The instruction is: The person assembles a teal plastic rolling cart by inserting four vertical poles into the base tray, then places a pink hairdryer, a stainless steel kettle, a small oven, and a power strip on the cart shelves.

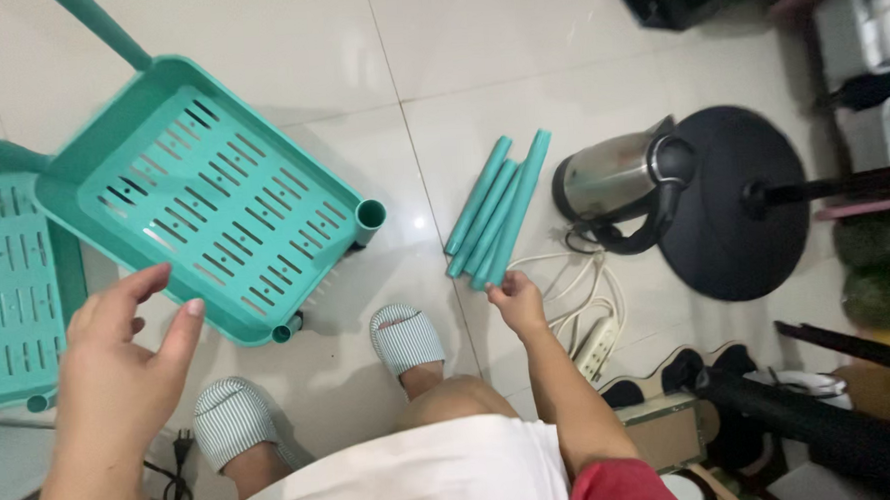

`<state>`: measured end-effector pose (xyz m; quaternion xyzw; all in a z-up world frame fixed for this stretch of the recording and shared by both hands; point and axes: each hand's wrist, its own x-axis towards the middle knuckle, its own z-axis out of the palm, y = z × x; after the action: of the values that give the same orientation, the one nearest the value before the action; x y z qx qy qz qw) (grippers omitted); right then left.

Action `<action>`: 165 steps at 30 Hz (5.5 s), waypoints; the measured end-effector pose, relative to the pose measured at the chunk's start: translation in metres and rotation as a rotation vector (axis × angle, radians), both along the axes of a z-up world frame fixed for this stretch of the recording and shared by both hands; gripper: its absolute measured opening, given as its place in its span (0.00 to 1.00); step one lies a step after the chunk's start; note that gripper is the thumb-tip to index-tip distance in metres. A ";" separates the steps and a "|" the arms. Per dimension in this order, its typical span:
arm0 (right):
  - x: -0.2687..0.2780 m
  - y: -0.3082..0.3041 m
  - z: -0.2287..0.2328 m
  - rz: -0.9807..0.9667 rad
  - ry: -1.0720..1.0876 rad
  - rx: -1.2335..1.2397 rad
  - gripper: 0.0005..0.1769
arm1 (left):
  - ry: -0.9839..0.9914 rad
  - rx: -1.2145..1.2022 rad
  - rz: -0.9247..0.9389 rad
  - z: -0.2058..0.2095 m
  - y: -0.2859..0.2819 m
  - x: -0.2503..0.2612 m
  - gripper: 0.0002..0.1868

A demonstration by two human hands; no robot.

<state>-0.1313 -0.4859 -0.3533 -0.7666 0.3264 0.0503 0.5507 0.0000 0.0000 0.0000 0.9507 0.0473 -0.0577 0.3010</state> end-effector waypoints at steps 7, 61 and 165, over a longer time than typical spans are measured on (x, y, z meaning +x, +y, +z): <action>0.078 0.059 0.286 0.455 -0.422 -0.306 0.21 | -0.422 -0.228 -0.084 0.045 -0.009 -0.010 0.31; 0.135 0.282 0.405 1.052 -0.242 -0.084 0.16 | 0.300 -0.337 -0.129 -0.047 -0.038 -0.009 0.22; 0.116 0.266 0.384 1.203 0.154 -0.447 0.27 | -0.331 -1.520 0.648 0.022 -0.034 0.030 0.10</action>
<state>-0.0154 -0.2197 0.0310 -0.9061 -0.1190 0.3356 0.2284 0.0302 -0.0337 0.0220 0.4248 0.2216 0.1554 0.8639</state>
